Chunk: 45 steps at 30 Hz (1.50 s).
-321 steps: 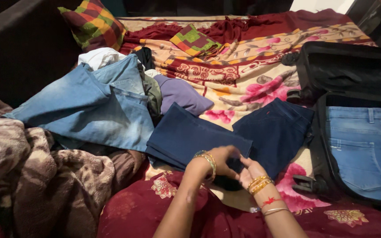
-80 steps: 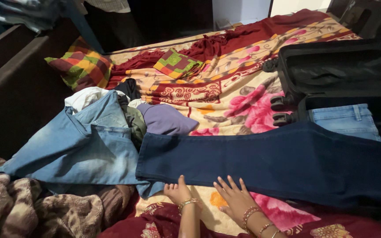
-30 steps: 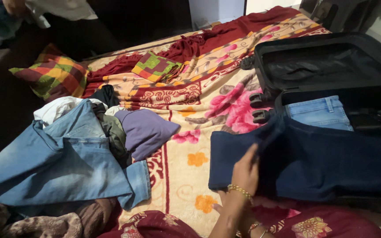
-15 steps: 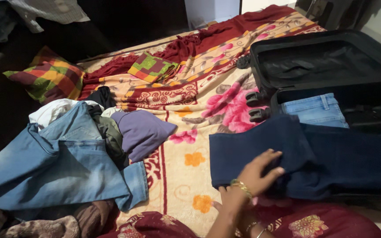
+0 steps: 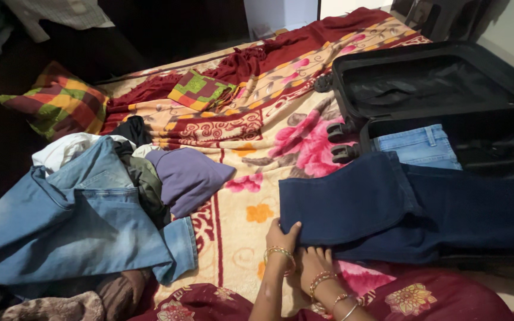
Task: The person folds a pair of light blue jeans and places them into an open suitcase. They then fold a pair of dark blue jeans and place them into the suitcase. Finally, they fold a purple top and place it on the bed.
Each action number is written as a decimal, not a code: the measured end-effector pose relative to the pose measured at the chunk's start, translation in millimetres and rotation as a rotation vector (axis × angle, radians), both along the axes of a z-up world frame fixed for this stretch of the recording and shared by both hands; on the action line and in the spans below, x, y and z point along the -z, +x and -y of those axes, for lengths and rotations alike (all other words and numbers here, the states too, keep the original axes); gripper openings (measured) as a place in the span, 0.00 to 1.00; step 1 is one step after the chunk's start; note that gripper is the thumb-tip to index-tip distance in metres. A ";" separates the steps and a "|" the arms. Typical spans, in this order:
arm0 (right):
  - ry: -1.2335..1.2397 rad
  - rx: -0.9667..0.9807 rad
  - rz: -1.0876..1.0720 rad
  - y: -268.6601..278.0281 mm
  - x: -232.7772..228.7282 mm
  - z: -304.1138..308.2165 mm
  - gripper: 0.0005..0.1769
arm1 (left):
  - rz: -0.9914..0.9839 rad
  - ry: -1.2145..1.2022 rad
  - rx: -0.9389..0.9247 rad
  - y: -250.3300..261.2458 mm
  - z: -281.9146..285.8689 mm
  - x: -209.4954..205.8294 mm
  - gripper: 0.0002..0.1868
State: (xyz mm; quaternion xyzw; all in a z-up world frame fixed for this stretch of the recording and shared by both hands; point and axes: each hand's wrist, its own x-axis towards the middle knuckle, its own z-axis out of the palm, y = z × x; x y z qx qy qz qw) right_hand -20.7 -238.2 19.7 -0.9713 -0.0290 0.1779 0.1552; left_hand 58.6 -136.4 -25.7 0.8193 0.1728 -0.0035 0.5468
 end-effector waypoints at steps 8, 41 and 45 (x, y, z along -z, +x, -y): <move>0.084 -0.141 0.253 -7.0 -20.6 4.5 0.34 | 0.130 -0.019 -0.099 32.5 -62.1 28.5 0.25; -0.257 -0.229 0.126 -7.7 -55.4 3.0 0.44 | 0.616 0.856 0.214 -45.4 -68.8 -105.4 0.34; -0.243 -0.213 0.101 -6.0 -44.4 3.8 0.44 | 0.434 0.834 0.553 -58.6 -44.7 -63.2 0.35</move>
